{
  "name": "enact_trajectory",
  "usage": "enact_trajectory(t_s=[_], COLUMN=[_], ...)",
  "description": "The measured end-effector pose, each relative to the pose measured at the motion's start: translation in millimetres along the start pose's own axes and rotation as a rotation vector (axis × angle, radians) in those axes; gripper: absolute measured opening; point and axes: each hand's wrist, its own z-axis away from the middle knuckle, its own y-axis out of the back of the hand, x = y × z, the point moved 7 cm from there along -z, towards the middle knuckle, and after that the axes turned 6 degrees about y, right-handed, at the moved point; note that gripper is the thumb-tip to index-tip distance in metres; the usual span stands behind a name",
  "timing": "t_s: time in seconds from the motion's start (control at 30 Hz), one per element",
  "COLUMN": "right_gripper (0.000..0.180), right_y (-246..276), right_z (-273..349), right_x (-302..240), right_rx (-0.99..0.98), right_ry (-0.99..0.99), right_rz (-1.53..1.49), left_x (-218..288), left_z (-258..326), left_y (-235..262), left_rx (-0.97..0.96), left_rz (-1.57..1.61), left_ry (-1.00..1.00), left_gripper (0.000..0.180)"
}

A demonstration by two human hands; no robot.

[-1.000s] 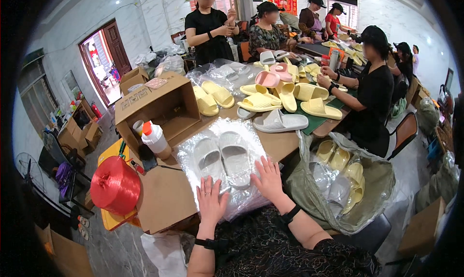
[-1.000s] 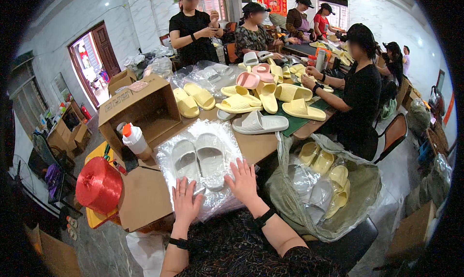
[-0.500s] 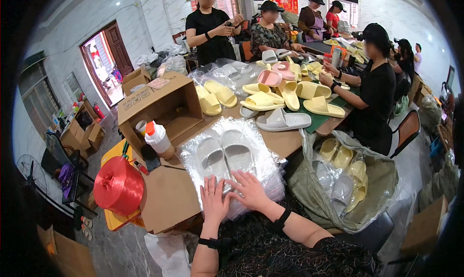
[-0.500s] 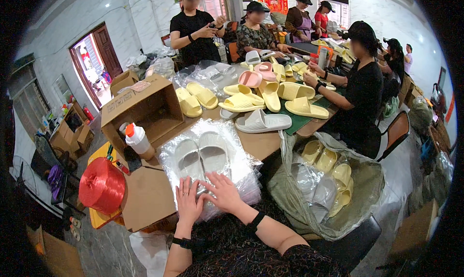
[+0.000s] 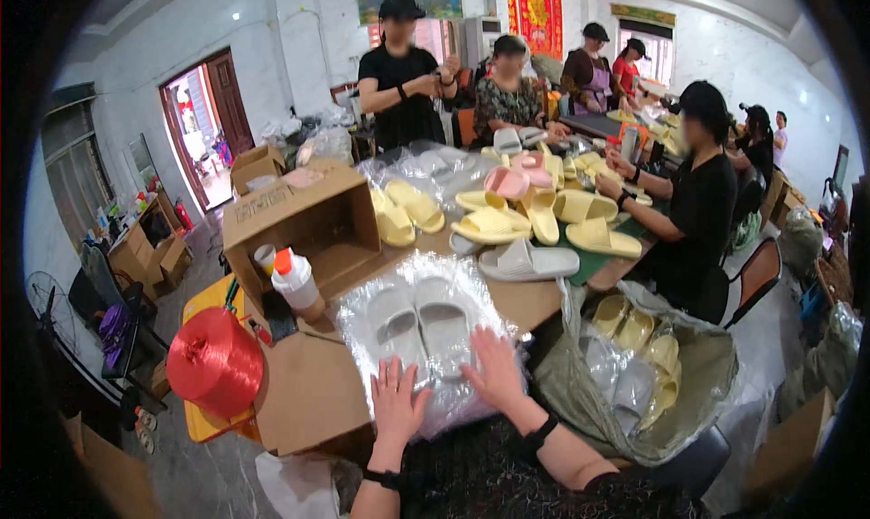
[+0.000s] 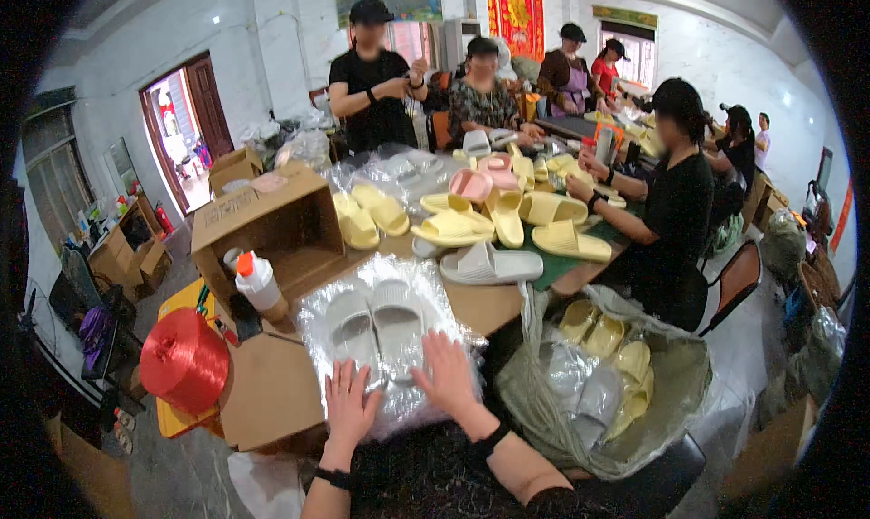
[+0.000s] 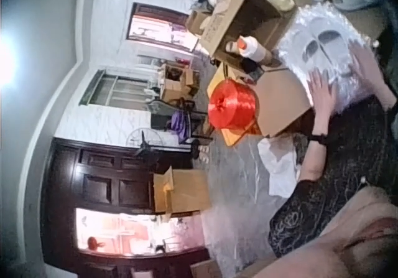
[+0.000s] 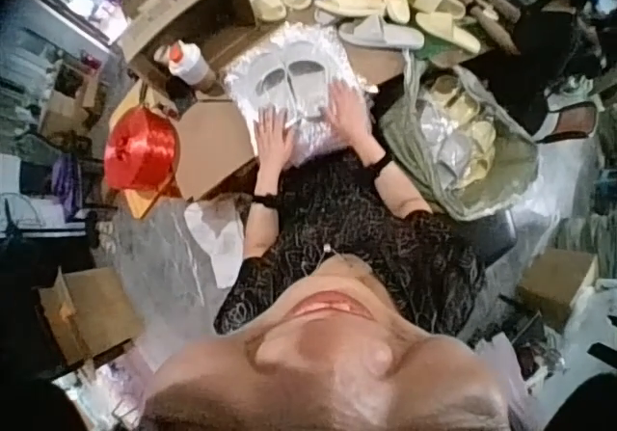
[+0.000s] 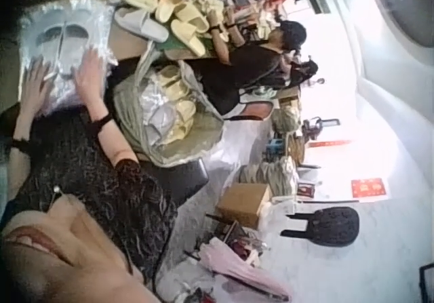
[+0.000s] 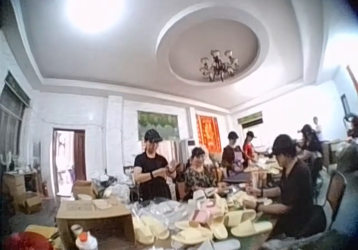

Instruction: The recorder is packing white foam slippers into individual plastic bags and placing them in a box.

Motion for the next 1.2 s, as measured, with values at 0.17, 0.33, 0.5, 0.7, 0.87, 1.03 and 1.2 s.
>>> enact_trajectory(t_s=[0.17,0.33,0.5,0.7,0.87,1.03,1.2], right_gripper=[0.065,0.058,0.057,0.054,0.051,0.049,0.053], right_y=[-14,-37,-32,-12,24,-3,-45], right_z=[2,11,3,11,-8,-21,-10], right_x=[-61,-71,-16,36,-8,-67,-70], right_rx=[-0.062,-0.158,-0.161,-0.040,0.103,-0.034,-0.157], right_ry=[0.256,0.386,0.200,0.029,0.034,0.214,0.254], right_rz=[-0.365,-0.136,-0.043,-0.038,-0.016,-0.239,-0.106], left_x=[-1,-1,0,-1,-4,1,1], left_z=[6,3,1,0,3,2,4], left_y=[-4,-8,-3,-3,-7,-2,-6], left_rx=[-0.039,-0.024,-0.027,-0.022,-0.025,-0.032,-0.050], left_rz=[0.015,-0.014,0.017,0.026,0.010,0.009,-0.024], left_ry=[0.001,0.009,0.018,0.017,0.015,0.012,0.021], left_gripper=[0.055,0.053,0.051,0.051,0.051,0.052,0.051])
